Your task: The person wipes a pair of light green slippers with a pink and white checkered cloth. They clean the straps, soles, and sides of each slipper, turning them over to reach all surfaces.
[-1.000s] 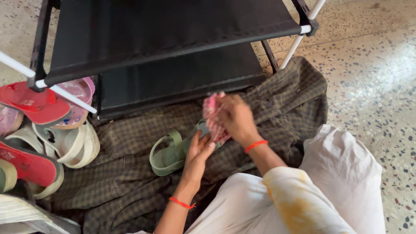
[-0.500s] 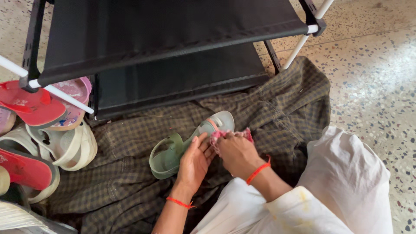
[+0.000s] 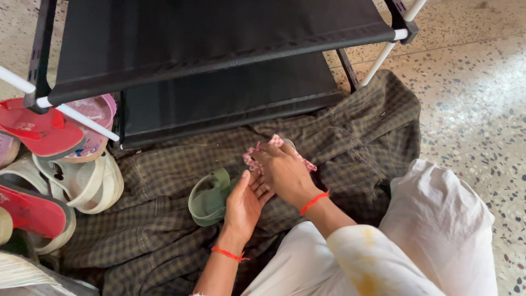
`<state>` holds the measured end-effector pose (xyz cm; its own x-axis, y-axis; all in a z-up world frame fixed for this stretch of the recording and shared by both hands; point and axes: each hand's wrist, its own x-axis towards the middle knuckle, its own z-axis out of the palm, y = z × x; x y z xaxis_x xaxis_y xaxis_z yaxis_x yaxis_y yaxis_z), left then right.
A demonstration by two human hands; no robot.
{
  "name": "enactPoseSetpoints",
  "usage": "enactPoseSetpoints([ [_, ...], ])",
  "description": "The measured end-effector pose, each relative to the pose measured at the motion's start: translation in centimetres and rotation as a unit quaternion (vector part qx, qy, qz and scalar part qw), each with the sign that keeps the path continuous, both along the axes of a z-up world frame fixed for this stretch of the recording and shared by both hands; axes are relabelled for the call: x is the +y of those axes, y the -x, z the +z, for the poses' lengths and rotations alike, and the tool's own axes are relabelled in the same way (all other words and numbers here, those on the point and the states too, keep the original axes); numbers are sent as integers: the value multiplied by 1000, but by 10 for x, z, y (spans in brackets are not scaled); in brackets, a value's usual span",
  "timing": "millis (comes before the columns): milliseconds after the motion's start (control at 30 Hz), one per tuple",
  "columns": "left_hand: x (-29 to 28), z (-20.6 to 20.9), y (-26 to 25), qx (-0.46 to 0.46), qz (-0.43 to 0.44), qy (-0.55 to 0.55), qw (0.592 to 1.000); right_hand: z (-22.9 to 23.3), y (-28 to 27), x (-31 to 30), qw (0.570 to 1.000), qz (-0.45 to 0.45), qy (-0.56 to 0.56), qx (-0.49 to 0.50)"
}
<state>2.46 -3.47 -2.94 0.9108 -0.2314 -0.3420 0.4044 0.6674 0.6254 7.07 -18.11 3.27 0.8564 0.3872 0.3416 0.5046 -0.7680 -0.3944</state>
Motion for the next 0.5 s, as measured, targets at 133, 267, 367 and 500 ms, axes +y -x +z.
enactPoseSetpoints([
  [133,2,0,-2,14,-9,-19,1000,-28,-22,-5,998,20,52,3],
  [267,-1,5,-1,-8,-14,-14,1000,-38,-28,-9,998,-40,-35,30],
  [367,0,8,0,4,-16,-32,999,-36,-18,-4,998,-43,-28,29],
  [500,2,8,-1,-5,-24,0,1000,-29,2,-7,997,-54,-46,35],
])
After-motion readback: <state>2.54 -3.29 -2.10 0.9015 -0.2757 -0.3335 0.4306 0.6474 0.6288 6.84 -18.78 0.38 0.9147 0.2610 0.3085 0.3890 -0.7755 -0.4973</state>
